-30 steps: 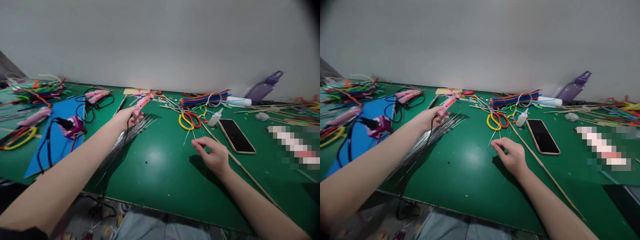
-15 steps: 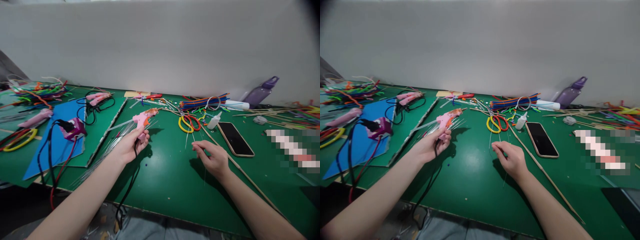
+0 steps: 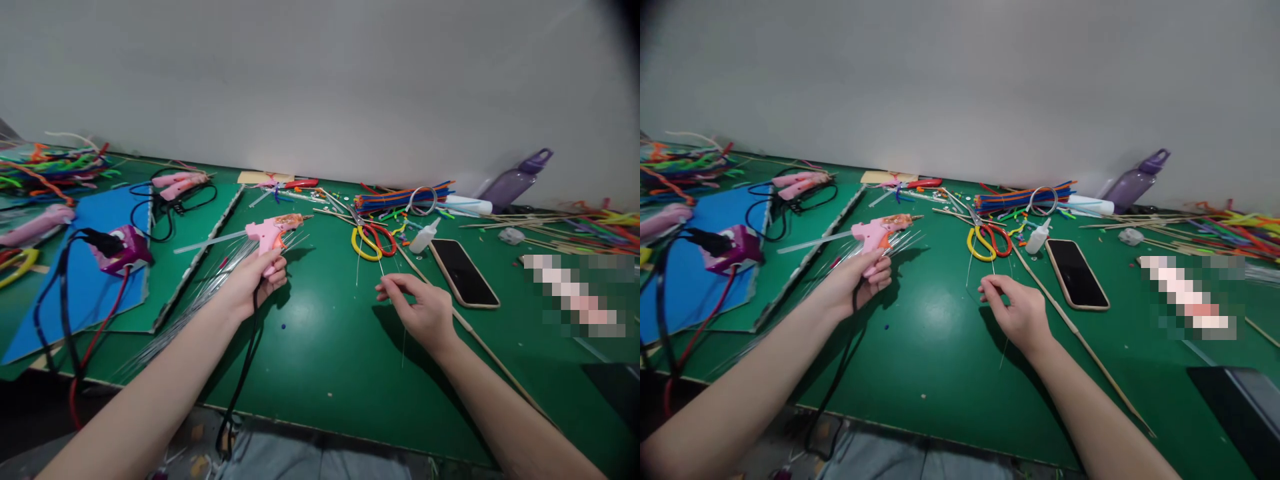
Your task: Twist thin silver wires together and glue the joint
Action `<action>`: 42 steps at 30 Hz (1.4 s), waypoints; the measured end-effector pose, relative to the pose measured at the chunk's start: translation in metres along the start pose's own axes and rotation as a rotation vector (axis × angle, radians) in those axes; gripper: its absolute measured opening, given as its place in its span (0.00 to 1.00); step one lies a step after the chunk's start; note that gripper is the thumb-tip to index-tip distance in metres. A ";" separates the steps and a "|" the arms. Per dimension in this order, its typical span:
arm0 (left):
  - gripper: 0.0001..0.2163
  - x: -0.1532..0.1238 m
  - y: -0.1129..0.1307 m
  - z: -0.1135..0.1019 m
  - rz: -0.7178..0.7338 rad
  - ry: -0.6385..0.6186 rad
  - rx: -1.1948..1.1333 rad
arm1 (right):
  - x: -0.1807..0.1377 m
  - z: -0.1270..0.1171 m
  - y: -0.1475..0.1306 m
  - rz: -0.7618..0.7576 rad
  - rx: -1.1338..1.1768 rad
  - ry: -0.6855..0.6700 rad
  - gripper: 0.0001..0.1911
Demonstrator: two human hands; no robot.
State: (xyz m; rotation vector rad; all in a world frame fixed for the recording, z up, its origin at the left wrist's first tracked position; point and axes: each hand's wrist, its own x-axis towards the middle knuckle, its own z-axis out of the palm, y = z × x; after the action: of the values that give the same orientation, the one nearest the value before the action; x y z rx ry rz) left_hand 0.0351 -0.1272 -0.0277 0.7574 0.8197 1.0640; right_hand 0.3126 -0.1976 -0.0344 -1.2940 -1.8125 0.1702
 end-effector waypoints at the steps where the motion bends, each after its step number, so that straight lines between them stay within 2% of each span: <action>1: 0.13 0.000 -0.001 -0.001 0.043 0.017 0.043 | 0.000 0.000 0.000 -0.006 -0.001 -0.004 0.05; 4: 0.12 0.001 -0.006 -0.001 0.117 0.046 0.128 | 0.001 -0.001 0.000 -0.026 -0.017 -0.013 0.06; 7: 0.11 -0.002 -0.008 0.002 0.087 0.038 0.179 | 0.001 -0.001 0.000 -0.053 -0.053 -0.004 0.06; 10: 0.11 -0.008 -0.009 0.010 0.036 0.093 0.293 | 0.001 -0.002 0.002 -0.089 -0.105 -0.004 0.06; 14: 0.05 -0.018 -0.008 0.022 0.004 0.078 0.450 | 0.002 -0.005 0.003 -0.101 -0.137 -0.026 0.07; 19: 0.04 -0.028 -0.007 0.033 -0.044 0.020 0.406 | 0.003 -0.008 0.003 -0.101 -0.110 -0.054 0.07; 24: 0.03 -0.031 -0.009 0.038 -0.016 0.038 0.383 | 0.002 -0.007 0.003 -0.139 -0.112 -0.071 0.07; 30: 0.01 -0.028 -0.023 0.035 -0.022 0.024 0.443 | 0.002 -0.006 0.004 -0.118 -0.182 -0.121 0.08; 33: 0.06 -0.026 -0.028 0.033 -0.051 0.025 0.453 | 0.002 -0.005 0.003 -0.073 -0.169 -0.144 0.09; 37: 0.07 -0.024 -0.032 0.030 -0.068 0.042 0.422 | 0.004 -0.003 0.004 -0.021 -0.146 -0.175 0.09; 42: 0.04 -0.023 -0.032 0.028 -0.075 0.053 0.348 | 0.005 -0.004 0.006 0.004 -0.148 -0.207 0.11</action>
State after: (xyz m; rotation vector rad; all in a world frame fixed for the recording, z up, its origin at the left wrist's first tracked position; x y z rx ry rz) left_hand 0.0671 -0.1629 -0.0367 0.9851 1.0866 0.8876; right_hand 0.3193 -0.1925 -0.0324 -1.4264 -2.0293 0.1804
